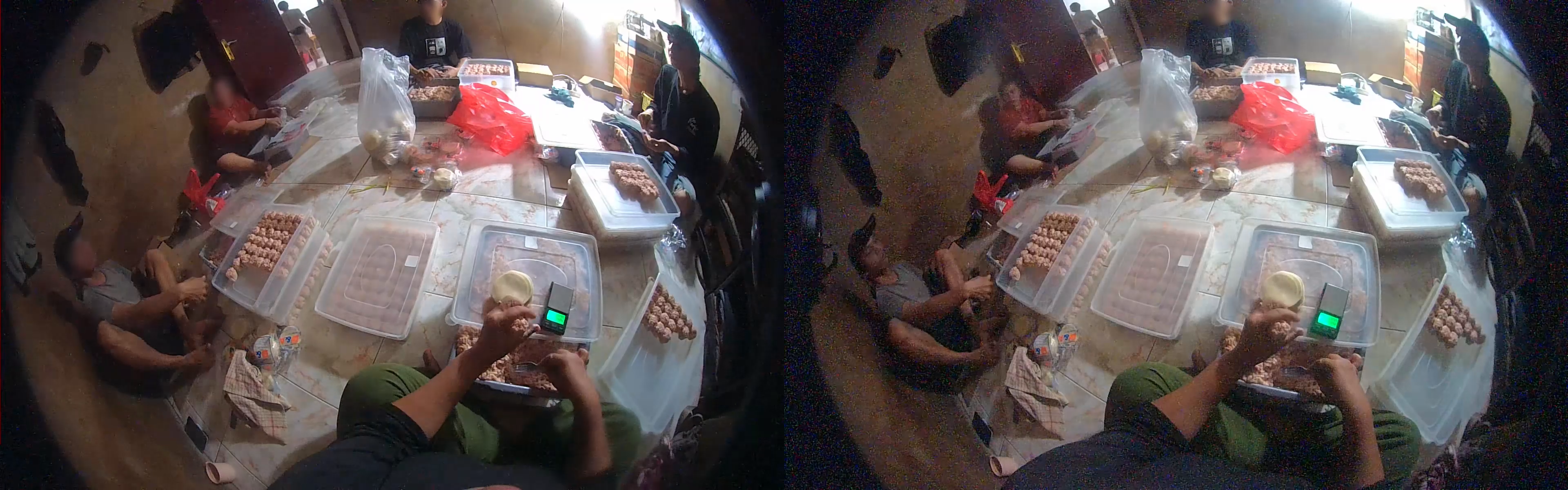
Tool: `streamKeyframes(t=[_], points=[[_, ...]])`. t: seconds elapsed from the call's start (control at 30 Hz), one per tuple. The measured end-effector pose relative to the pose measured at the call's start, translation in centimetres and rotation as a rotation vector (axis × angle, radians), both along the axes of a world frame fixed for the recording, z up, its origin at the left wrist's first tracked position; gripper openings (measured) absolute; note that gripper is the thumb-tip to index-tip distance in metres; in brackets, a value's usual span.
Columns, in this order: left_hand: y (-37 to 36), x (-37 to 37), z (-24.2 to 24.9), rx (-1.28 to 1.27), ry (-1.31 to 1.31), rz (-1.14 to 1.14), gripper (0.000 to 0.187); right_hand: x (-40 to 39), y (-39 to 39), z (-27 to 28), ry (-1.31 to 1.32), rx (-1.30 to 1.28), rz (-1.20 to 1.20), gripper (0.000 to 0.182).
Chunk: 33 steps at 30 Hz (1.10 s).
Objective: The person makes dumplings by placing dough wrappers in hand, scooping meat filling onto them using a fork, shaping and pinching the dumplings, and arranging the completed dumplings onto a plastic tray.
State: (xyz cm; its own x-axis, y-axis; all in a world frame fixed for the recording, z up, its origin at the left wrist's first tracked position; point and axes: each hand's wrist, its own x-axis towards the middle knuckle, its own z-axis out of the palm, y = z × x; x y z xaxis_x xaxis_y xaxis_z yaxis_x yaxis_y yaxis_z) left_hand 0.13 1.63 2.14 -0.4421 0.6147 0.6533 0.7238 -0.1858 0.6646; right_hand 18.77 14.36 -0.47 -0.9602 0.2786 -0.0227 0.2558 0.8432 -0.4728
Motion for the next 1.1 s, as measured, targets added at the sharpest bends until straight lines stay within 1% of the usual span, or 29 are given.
streamKeyframes(t=[0.1,0.2,0.27,0.33,0.37,0.43,0.5,0.57,0.63,0.7,0.8,0.9,0.93,0.97,1.0,1.03,1.07,1.1], points=[[0.0,0.0,1.1,0.052,-0.002,-0.02,0.024,-0.1,-0.3,0.6,0.031,0.001,-0.004,0.01],[-0.6,0.0,-0.7,-0.128,-0.378,-0.129,0.035,0.0,-0.4,0.8,0.051,0.032,-0.011,0.012],[-0.5,0.0,-1.2,-0.121,-0.502,-0.203,0.058,0.1,0.0,-0.1,0.051,0.004,-0.021,0.014],[-0.6,0.1,0.0,-0.105,-0.475,-0.182,0.079,0.1,0.1,-0.4,0.041,0.003,-0.024,0.015],[-0.7,0.2,0.8,-0.094,-0.387,-0.124,0.089,0.1,0.1,-0.4,0.03,0.016,-0.02,0.016],[-0.6,0.3,1.3,-0.062,-0.41,-0.128,0.101,0.1,0.2,-0.8,0.009,0.036,-0.039,0.014],[-0.2,0.4,1.0,-0.024,-0.63,-0.258,0.104,0.3,0.5,-2.4,-0.01,0.045,-0.086,0.011],[-0.5,0.9,1.5,0.036,-0.397,-0.118,0.092,0.4,0.9,-3.6,-0.019,0.048,-0.087,0.011],[-0.4,0.8,1.6,0.042,-0.123,-0.027,0.076,0.5,1.1,-4.3,0.01,0.042,-0.095,0.011],[-0.1,-0.3,0.4,-0.005,0.191,0.019,0.056,0.5,0.9,-4.2,0.078,0.026,-0.11,0.011],[0.0,-0.7,-1.4,0.046,-0.237,-0.206,0.027,0.5,0.9,-2.3,0.137,-0.055,-0.057,0.009],[0.6,0.0,-0.9,0.253,-0.438,-0.239,0.017,0.2,0.9,-0.6,0.082,0.079,-0.013,0.009],[0.5,-0.2,-1.4,0.11,-0.536,-0.194,0.014,0.2,1.1,-0.1,0.127,-0.039,-0.054,0.01],[0.2,-0.1,-1.3,0.037,-0.569,-0.16,0.023,0.4,1.5,-0.2,0.17,-0.156,-0.104,0.011],[-0.1,0.1,-0.2,0.008,-0.567,-0.114,0.032,0.9,2.2,-0.6,0.203,-0.232,-0.118,0.012],[-0.1,0.0,0.4,0.013,-0.493,-0.071,0.042,1.3,3.0,-1.0,0.238,-0.308,-0.132,0.014],[-0.1,0.1,0.8,0.014,-0.458,-0.05,0.051,1.6,3.0,-0.1,0.257,-0.434,-0.176,0.011],[0.1,-0.2,-0.5,0.021,-0.35,-0.018,0.047,1.5,2.2,3.4,0.109,-0.426,-0.263,0.008]])
